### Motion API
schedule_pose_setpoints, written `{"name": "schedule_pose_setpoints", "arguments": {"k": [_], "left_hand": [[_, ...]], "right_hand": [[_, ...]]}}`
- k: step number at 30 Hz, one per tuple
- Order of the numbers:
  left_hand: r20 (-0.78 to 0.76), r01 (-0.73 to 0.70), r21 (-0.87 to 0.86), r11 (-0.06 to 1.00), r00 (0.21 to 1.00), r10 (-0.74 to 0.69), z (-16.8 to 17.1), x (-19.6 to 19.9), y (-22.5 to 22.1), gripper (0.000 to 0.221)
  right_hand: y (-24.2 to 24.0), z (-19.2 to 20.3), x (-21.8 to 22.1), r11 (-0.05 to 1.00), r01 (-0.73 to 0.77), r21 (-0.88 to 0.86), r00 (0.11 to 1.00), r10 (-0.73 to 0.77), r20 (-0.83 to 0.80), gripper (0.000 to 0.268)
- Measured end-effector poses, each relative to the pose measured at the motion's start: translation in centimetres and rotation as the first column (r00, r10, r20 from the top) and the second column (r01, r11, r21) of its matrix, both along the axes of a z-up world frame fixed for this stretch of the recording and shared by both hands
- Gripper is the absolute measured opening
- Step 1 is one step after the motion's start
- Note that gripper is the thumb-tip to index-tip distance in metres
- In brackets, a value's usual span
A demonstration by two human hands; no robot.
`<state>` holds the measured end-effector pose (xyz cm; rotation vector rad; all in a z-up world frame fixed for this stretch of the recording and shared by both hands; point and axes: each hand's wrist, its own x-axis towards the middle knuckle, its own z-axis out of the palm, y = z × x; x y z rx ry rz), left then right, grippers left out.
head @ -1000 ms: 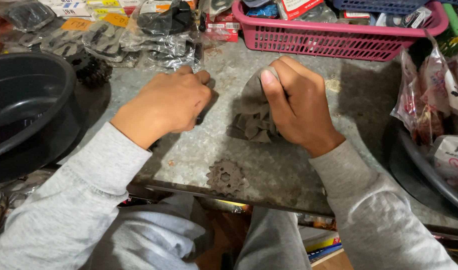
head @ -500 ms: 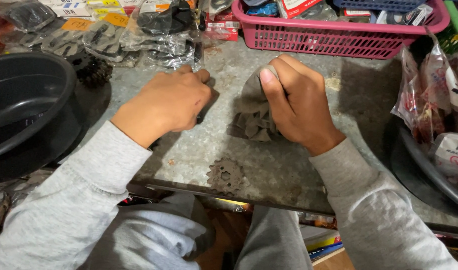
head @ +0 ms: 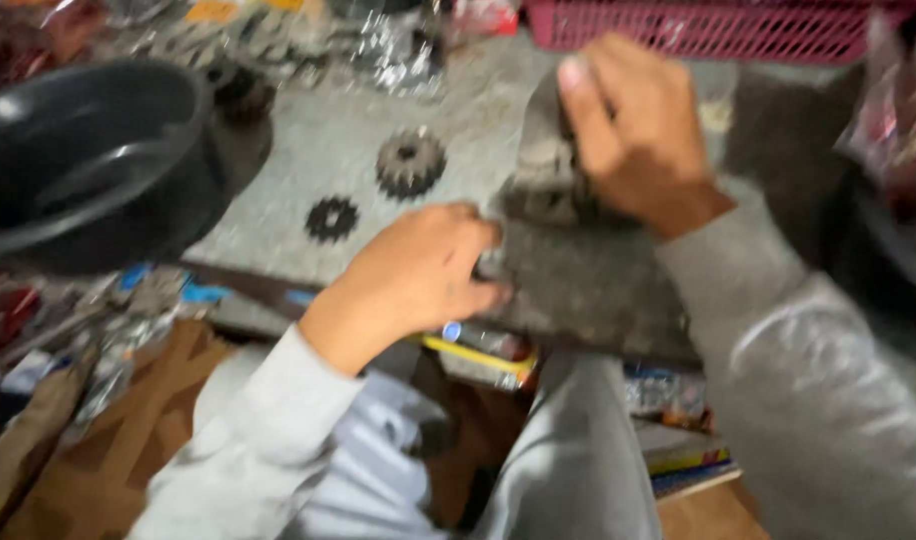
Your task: Cleaning motorcycle sprockets with a cloth at a workbench.
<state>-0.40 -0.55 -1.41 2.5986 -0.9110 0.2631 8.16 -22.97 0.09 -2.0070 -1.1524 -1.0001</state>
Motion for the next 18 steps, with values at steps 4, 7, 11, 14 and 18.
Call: {"name": "schedule_pose_setpoints", "arguments": {"k": [4,7,11,14,18], "left_hand": [[-0.029,-0.192,0.110,0.975,0.980,0.197,0.0,-0.5,-1.0,0.038],[-0.085,-0.177,0.155,0.972,0.978,0.191,-0.1,-0.6,-2.0,0.035],[-0.013,-0.157,0.188,0.970,0.987,0.162,-2.3,1.8,-2.0,0.034],[-0.028,-0.130,0.198,0.972,0.990,0.138,-1.6,2.4,-2.6,0.029],[-0.095,-0.190,0.204,0.960,0.972,0.213,-0.6,1.6,-3.1,0.028]], "right_hand": [[-1.1,-1.6,0.9,1.000,0.018,-0.002,1.000,-0.018,-0.006,0.031],[-1.7,-2.2,1.5,0.995,0.099,0.032,0.995,-0.098,-0.028,0.032],[-1.1,-1.5,2.0,0.997,0.050,0.052,0.999,-0.051,0.010,0.027],[-0.8,-0.7,1.0,0.997,0.041,0.068,0.999,-0.043,0.027,0.023],[-0.2,-0.4,0.1,0.996,0.024,0.086,0.999,-0.021,-0.028,0.023]]}}
